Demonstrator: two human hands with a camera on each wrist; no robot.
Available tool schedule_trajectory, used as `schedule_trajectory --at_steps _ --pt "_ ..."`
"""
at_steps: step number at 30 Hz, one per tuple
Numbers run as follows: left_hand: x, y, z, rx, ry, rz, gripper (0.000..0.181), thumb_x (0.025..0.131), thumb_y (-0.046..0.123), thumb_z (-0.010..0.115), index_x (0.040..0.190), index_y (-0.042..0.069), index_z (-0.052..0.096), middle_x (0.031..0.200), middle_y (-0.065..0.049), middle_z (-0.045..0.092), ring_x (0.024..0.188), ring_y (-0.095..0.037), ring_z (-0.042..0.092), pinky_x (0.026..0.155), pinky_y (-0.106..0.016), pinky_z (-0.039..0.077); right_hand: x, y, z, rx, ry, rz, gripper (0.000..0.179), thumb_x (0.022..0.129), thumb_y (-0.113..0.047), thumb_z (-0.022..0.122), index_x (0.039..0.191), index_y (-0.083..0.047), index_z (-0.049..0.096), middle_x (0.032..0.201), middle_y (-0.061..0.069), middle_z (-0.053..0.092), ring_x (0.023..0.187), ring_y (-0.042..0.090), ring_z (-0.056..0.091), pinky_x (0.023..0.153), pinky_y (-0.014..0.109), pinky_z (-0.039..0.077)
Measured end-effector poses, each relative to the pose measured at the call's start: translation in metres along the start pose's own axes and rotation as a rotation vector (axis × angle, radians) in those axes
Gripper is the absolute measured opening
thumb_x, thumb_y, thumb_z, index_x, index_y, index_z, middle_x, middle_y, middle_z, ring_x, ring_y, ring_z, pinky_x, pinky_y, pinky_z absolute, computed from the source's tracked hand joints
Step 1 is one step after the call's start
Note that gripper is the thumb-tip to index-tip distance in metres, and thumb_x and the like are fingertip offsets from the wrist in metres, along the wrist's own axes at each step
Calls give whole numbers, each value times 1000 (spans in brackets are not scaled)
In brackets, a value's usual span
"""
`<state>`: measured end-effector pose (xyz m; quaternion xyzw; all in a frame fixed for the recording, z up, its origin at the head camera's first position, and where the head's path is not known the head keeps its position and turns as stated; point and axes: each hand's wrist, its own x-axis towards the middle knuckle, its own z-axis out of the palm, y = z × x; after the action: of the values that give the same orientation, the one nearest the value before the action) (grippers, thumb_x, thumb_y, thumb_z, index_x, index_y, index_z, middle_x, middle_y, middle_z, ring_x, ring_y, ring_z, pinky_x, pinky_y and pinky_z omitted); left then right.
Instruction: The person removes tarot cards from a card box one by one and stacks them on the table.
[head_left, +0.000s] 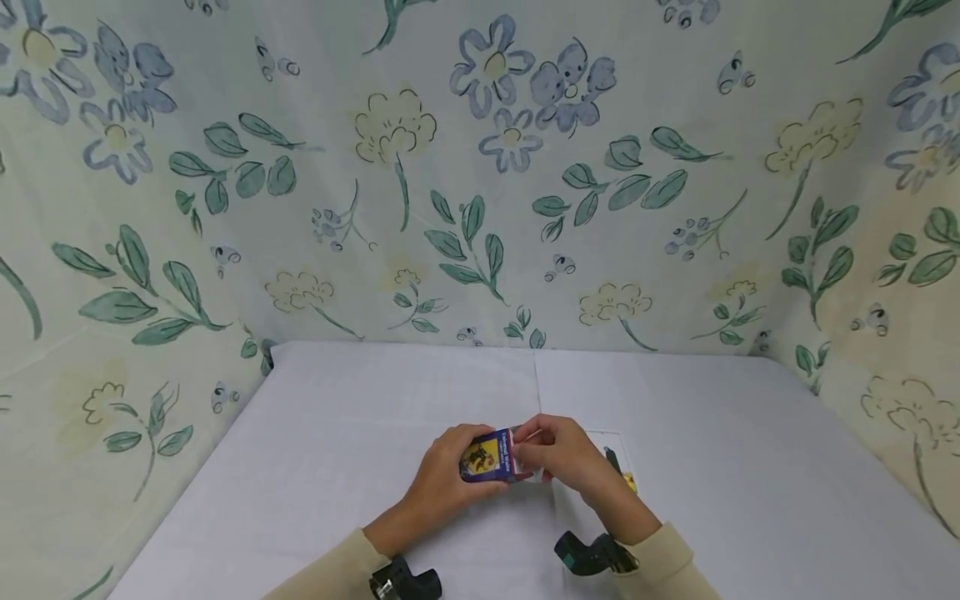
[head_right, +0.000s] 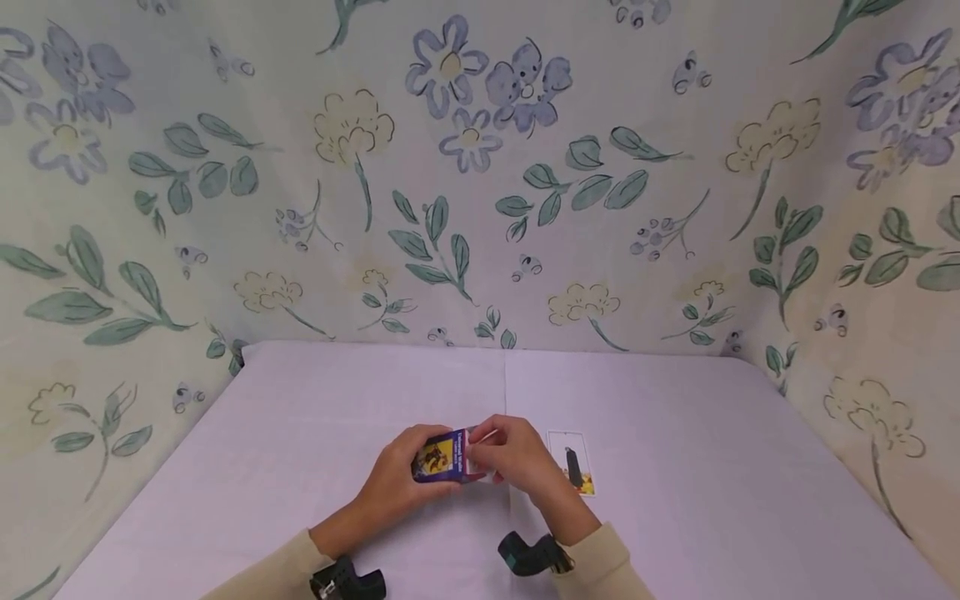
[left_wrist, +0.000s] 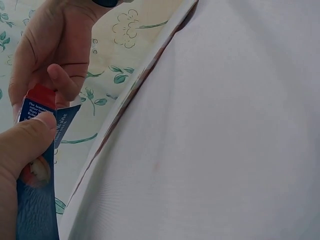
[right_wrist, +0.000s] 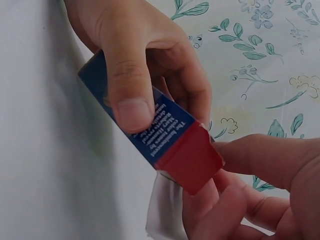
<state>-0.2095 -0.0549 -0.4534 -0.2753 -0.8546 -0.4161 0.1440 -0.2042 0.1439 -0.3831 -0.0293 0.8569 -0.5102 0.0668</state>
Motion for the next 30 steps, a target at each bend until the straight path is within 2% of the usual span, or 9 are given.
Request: schedule_trajectory --at_steps 9,16,30 --pt "-1 -1 0 8 11 -4 70 73 51 80 131 21 53 123 11 57 109 -7 51 93 -37 45 1 4 2 19 -19 -8 19 83 -19 74 96 -8 64 82 5 67 66 20 60 54 30 49" --pt "1 0 0 6 19 1 70 71 40 85 130 20 54 123 11 57 109 -7 51 93 -37 45 2 3 2 4 -7 0 21 84 -23 74 97 -9 65 83 5 66 66 19 60 55 30 50" --pt "2 -1 1 21 10 15 71 69 38 87 130 18 55 123 9 58 109 -7 50 93 -38 44 6 8 3 3 -11 29 19 84 -20 73 96 -8 65 82 5 66 65 19 63 55 30 51"
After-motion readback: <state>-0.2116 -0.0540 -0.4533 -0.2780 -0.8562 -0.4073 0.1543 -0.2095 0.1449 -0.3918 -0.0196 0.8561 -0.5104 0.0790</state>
